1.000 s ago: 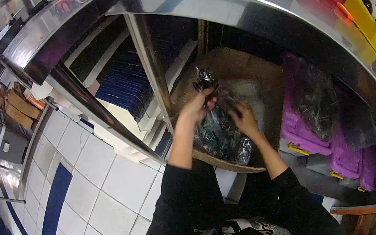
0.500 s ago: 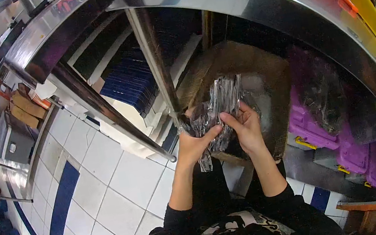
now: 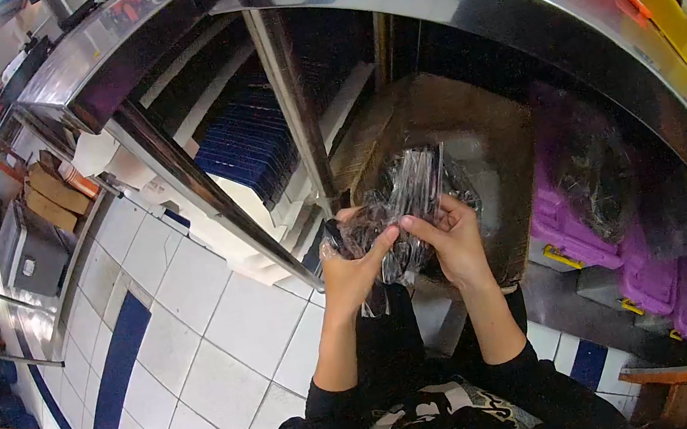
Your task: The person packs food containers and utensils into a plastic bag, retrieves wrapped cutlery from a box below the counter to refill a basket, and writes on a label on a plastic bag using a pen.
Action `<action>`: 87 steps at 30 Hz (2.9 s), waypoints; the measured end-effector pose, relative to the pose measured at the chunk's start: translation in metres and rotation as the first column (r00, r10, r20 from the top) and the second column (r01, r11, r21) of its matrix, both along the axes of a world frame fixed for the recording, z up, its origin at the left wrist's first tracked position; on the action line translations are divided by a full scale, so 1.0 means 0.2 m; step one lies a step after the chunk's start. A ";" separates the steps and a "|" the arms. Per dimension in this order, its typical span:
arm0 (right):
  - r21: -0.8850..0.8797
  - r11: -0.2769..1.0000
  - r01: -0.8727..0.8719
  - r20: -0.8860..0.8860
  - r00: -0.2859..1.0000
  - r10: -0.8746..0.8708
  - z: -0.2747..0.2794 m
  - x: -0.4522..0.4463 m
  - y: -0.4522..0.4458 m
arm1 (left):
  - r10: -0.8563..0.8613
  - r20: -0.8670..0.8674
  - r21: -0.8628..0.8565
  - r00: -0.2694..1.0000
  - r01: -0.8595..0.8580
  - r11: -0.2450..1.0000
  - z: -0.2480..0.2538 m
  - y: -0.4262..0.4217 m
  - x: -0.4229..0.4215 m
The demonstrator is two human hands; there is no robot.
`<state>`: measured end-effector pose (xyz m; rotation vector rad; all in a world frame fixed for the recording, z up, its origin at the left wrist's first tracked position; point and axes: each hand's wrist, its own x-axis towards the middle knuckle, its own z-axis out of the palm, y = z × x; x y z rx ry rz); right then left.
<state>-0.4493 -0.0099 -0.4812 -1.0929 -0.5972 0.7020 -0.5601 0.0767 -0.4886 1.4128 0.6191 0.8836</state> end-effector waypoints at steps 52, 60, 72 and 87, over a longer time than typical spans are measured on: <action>0.128 0.991 -0.042 -0.336 0.938 0.083 -0.01 0.08 -0.29 | -0.291 0.156 -0.402 0.944 0.330 0.854 -0.04 -0.09 0.02; -0.050 0.987 0.153 -0.249 0.955 -0.160 -0.07 0.05 -0.26 | -0.318 0.203 -0.067 0.926 0.337 0.939 0.00 -0.19 0.08; 0.466 0.882 -0.076 -0.536 0.768 0.350 -0.04 0.13 -0.30 | -0.368 0.226 -0.293 0.902 0.424 0.857 0.00 -0.09 -0.05; 0.135 0.965 -0.225 -0.182 0.951 0.248 -0.03 0.07 -0.28 | -0.441 0.146 -0.087 0.885 0.456 0.886 -0.09 -0.16 0.07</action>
